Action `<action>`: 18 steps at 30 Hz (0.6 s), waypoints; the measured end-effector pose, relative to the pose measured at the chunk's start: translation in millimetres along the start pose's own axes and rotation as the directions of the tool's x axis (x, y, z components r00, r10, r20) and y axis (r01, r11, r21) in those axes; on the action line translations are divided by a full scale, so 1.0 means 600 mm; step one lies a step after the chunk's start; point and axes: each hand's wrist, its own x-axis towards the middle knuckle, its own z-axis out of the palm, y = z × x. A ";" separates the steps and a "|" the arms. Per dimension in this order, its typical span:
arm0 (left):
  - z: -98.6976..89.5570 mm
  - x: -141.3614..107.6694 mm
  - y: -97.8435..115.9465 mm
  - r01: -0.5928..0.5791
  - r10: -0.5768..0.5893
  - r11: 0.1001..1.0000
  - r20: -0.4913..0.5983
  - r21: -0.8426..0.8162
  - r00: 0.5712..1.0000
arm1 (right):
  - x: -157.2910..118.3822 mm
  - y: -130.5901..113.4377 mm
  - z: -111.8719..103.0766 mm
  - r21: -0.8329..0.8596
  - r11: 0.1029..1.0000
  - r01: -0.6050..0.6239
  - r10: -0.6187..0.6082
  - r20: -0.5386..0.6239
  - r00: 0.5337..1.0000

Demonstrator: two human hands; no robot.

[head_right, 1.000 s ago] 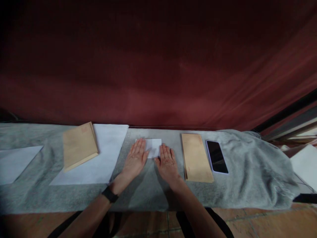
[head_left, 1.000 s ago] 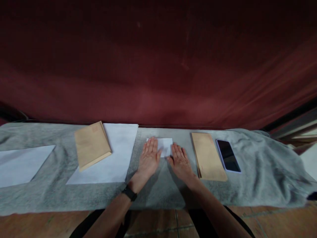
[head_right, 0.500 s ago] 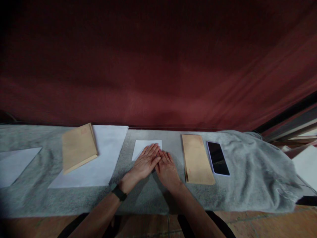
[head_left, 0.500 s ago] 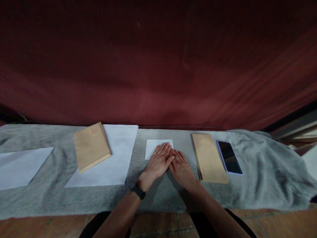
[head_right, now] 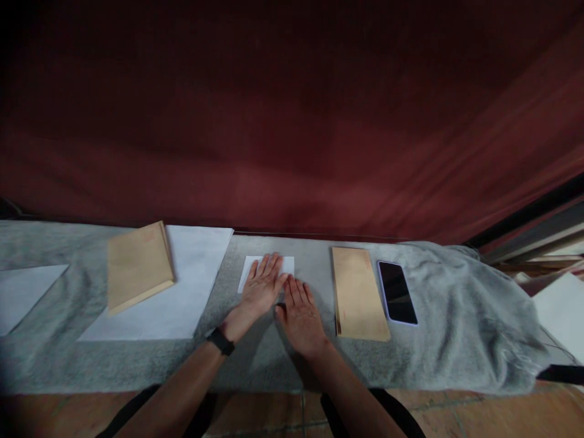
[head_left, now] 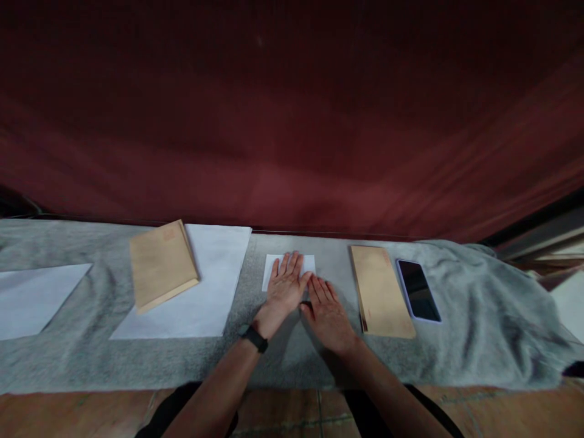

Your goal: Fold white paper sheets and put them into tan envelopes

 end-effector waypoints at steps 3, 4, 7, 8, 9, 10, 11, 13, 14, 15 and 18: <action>-0.002 0.001 -0.014 0.035 -0.035 0.999 -0.005 0.031 0.999 | -0.001 0.001 -0.004 0.016 1.000 -0.002 0.002 -0.002 1.000; -0.002 0.001 -0.018 0.044 -0.044 0.998 -0.012 0.040 0.999 | 0.000 0.002 -0.006 0.022 1.000 -0.006 0.007 -0.004 1.000; 0.000 -0.002 -0.026 0.055 -0.053 0.997 -0.040 0.058 0.998 | 0.012 0.007 -0.013 0.053 0.998 -0.046 0.047 -0.016 0.999; 0.001 -0.003 -0.028 0.058 -0.055 0.996 -0.049 0.064 0.997 | 0.019 0.010 -0.015 0.068 0.996 -0.061 0.063 -0.022 0.998; 0.001 -0.004 -0.030 0.063 -0.059 0.996 -0.055 0.071 0.997 | 0.026 0.014 -0.017 0.083 0.994 -0.074 0.076 -0.028 0.997; 0.002 -0.005 -0.032 0.070 -0.065 0.995 -0.058 0.077 0.996 | 0.034 0.018 -0.017 0.096 0.992 -0.084 0.087 -0.035 0.996; 0.001 -0.006 -0.034 0.079 -0.074 0.994 -0.060 0.081 0.995 | 0.041 0.021 -0.017 0.106 0.990 -0.091 0.096 -0.042 0.994; 0.001 -0.008 -0.036 0.098 -0.093 0.992 -0.058 0.085 0.994 | 0.053 0.028 -0.014 0.105 0.990 -0.098 0.104 -0.052 0.993; 0.001 -0.009 -0.038 0.108 -0.104 0.990 -0.058 0.086 0.993 | 0.057 0.030 -0.012 0.091 0.991 -0.099 0.104 -0.052 0.993; 0.001 -0.010 -0.039 0.118 -0.113 0.989 -0.061 0.087 0.992 | 0.060 0.031 -0.009 0.070 0.993 -0.097 0.101 -0.048 0.994; 0.001 -0.013 -0.042 0.122 -0.115 0.988 -0.082 0.093 0.990 | 0.065 0.028 -0.003 -0.007 0.997 -0.082 0.082 -0.022 0.996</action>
